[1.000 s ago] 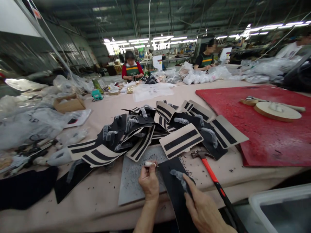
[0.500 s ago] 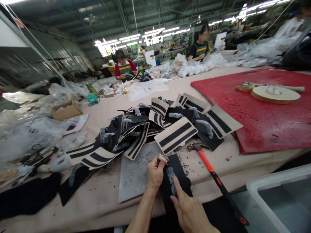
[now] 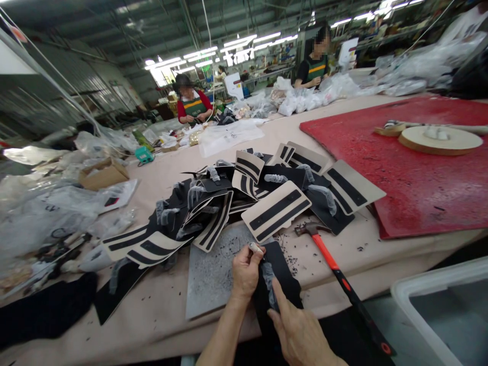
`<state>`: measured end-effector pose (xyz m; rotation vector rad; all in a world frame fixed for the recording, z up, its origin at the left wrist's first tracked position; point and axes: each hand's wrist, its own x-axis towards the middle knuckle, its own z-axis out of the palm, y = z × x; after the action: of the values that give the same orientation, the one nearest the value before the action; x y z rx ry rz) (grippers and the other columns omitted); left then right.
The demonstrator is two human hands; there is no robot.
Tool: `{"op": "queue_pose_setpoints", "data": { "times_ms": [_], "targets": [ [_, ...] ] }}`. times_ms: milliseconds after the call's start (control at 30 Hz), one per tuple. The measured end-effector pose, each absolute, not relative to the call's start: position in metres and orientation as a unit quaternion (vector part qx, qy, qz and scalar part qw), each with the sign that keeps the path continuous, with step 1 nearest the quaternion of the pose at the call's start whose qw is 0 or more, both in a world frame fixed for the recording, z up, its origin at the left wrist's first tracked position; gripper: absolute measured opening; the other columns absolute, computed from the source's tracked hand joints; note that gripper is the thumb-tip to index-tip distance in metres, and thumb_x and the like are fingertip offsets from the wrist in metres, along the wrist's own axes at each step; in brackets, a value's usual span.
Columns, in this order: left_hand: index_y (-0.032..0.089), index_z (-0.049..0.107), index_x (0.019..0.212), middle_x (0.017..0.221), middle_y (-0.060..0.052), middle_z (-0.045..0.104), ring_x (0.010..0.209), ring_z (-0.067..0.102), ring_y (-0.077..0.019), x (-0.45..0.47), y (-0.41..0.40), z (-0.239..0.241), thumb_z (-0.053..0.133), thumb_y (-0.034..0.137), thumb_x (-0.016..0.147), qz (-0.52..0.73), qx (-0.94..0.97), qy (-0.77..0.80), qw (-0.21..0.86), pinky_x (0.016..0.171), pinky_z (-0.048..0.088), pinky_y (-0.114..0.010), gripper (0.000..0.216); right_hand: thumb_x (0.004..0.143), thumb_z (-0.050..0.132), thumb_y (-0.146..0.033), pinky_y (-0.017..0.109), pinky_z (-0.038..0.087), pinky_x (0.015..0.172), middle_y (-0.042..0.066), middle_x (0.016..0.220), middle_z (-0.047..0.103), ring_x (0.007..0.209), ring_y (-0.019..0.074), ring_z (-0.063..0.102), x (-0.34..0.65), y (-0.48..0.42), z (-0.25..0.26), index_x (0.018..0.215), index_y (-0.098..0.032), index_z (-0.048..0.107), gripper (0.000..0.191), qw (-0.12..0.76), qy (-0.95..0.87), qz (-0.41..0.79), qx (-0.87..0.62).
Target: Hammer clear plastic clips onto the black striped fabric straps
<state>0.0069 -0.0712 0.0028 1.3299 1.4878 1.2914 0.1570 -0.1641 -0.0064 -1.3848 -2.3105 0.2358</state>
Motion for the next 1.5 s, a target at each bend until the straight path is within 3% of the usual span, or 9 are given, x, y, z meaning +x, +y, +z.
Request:
{"op": "queue_pose_setpoints", "data": {
  "times_ms": [300,500,700,900,1067,1200,1267,1433,1500],
  "targets": [
    [0.020,0.072,0.094,0.089,-0.004,0.077,0.081,0.072,-0.0189,0.012,-0.076,0.006,0.061,0.024,0.088,0.478,0.587,0.585,0.290,0.077,0.055,-0.027,0.014,0.101,0.040,-0.038,0.035,0.053,0.076,0.012,0.106,0.067,0.089,0.0247,0.067,0.210,-0.133,0.019,0.126,-0.019,0.054,0.034,0.260,-0.776,0.091,-0.568],
    [0.021,0.072,0.094,0.090,-0.002,0.076,0.082,0.071,-0.0181,0.009,-0.074,0.009,0.058,0.018,0.087,0.464,0.629,0.554,0.286,0.079,0.054,-0.026,0.016,0.091,0.052,-0.032,0.038,0.045,0.069,0.015,0.102,0.057,0.082,0.0289,0.061,0.278,-0.089,0.010,0.110,-0.012,0.057,0.027,0.087,-0.682,0.095,-0.720],
    [0.020,0.071,0.090,0.086,-0.002,0.075,0.081,0.070,-0.0179,0.007,-0.069,0.008,0.056,0.016,0.087,0.458,0.639,0.544,0.294,0.078,0.052,-0.026,0.015,0.077,0.052,-0.020,0.025,0.033,0.050,-0.002,0.072,0.048,0.049,0.0108,0.044,0.281,-0.071,0.016,0.091,-0.019,0.049,0.014,0.241,-0.459,0.525,-0.675],
    [0.020,0.068,0.089,0.083,-0.001,0.071,0.077,0.067,-0.0163,0.009,-0.071,0.007,0.054,0.015,0.088,0.454,0.653,0.529,0.294,0.074,0.049,-0.024,0.014,0.087,0.047,-0.046,0.021,0.028,0.038,-0.008,0.063,0.041,0.036,0.0061,0.033,0.274,-0.097,0.062,0.084,-0.023,0.041,0.024,0.288,-0.417,0.636,-0.582],
    [0.020,0.067,0.089,0.082,-0.001,0.071,0.076,0.067,-0.0163,0.010,-0.072,0.008,0.054,0.015,0.087,0.460,0.654,0.528,0.285,0.074,0.049,-0.024,0.014,0.098,0.036,-0.051,0.024,0.033,0.047,-0.005,0.062,0.048,0.048,0.0125,0.048,0.248,-0.105,0.100,0.100,-0.022,0.049,0.031,0.339,-0.664,0.381,-0.547],
    [0.020,0.067,0.087,0.078,-0.001,0.070,0.071,0.066,-0.0158,0.009,-0.071,0.005,0.054,0.014,0.087,0.455,0.659,0.534,0.272,0.070,0.049,-0.024,0.015,0.096,0.036,-0.026,0.028,0.027,0.050,0.000,0.065,0.060,0.051,0.0150,0.052,0.240,-0.091,0.118,0.093,-0.022,0.054,0.019,0.212,-0.836,0.149,-0.483],
    [0.020,0.067,0.087,0.078,-0.001,0.071,0.072,0.066,-0.0160,0.009,-0.071,0.004,0.054,0.014,0.087,0.455,0.660,0.532,0.273,0.071,0.049,-0.024,0.015,0.096,0.037,-0.023,0.029,0.024,0.048,-0.001,0.062,0.059,0.046,0.0142,0.050,0.239,-0.086,0.133,0.090,-0.023,0.055,0.018,0.192,-0.859,0.103,-0.464],
    [0.021,0.067,0.090,0.084,-0.002,0.072,0.077,0.067,-0.0171,0.010,-0.073,0.006,0.053,0.013,0.087,0.465,0.652,0.524,0.292,0.075,0.050,-0.026,0.016,0.101,0.034,-0.035,0.027,0.038,0.054,0.001,0.071,0.061,0.054,0.0155,0.054,0.231,-0.087,0.154,0.118,-0.021,0.052,0.029,0.388,-0.765,0.100,-0.504],
    [0.021,0.067,0.089,0.081,-0.002,0.071,0.074,0.066,-0.0173,0.010,-0.073,0.007,0.053,0.013,0.086,0.459,0.653,0.528,0.288,0.072,0.050,-0.026,0.016,0.099,0.033,-0.033,0.029,0.038,0.054,0.003,0.069,0.062,0.055,0.0174,0.055,0.230,-0.088,0.143,0.119,-0.019,0.054,0.032,0.326,-0.783,0.132,-0.513]
  ]
}}
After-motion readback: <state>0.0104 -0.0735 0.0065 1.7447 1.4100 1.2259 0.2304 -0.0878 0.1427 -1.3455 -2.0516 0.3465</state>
